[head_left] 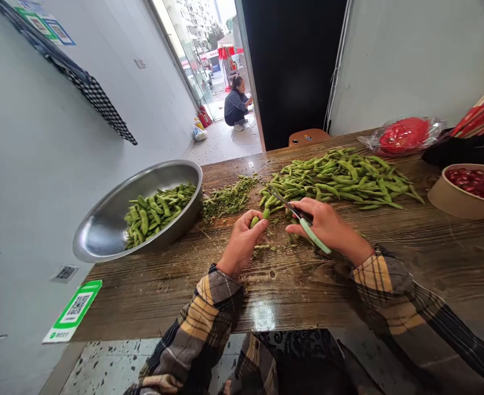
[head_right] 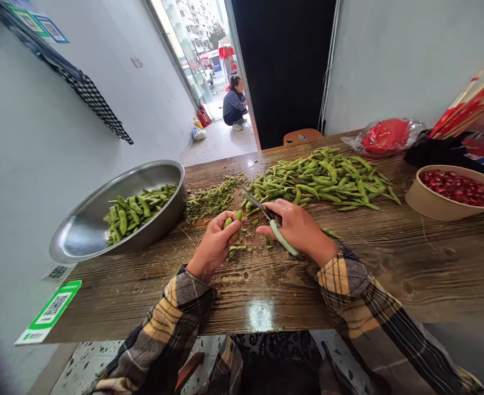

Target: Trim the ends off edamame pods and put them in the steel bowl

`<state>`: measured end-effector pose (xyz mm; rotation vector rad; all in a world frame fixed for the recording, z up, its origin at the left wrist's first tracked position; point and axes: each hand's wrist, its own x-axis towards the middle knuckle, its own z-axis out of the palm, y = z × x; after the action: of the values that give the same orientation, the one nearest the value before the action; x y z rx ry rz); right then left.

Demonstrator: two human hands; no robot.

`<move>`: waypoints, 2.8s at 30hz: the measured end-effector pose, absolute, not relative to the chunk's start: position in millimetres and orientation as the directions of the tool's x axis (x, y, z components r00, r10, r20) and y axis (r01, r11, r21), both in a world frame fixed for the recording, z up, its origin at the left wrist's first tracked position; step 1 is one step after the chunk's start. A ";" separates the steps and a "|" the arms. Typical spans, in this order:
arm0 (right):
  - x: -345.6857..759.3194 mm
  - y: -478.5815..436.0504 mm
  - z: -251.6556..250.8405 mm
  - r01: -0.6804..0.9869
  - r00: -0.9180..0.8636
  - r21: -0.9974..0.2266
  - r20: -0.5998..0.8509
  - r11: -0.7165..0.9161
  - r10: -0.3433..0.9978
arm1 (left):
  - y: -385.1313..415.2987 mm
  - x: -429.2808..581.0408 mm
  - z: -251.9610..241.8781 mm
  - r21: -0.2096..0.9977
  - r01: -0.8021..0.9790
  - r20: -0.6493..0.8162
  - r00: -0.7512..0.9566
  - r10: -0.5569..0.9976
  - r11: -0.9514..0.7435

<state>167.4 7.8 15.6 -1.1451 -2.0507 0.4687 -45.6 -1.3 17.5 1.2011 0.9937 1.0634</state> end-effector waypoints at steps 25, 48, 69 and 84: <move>158.8 -2.7 12.8 0.585 -0.513 -0.530 0.344 0.614 0.786 | -6.3 -43.2 25.4 0.996 0.092 -0.009 0.200 0.980 -0.010; 155.6 -2.8 10.5 0.602 -0.475 -0.568 0.310 0.561 0.823 | 0.9 -46.1 19.8 0.917 -0.366 -0.100 0.179 0.979 0.161; 165.8 6.7 14.6 0.568 -0.372 -0.593 0.434 0.571 0.821 | 4.4 -50.2 21.1 0.867 -0.419 -0.139 0.319 0.938 0.271; 168.7 14.9 12.4 0.553 -0.198 -0.668 0.475 0.498 0.857 | 2.8 -18.7 5.3 0.738 0.608 0.080 0.352 0.933 -0.293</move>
<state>168.7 14.9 12.4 -1.1701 -1.8817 0.4457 -18.7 2.8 5.3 2.0079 1.3362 0.6857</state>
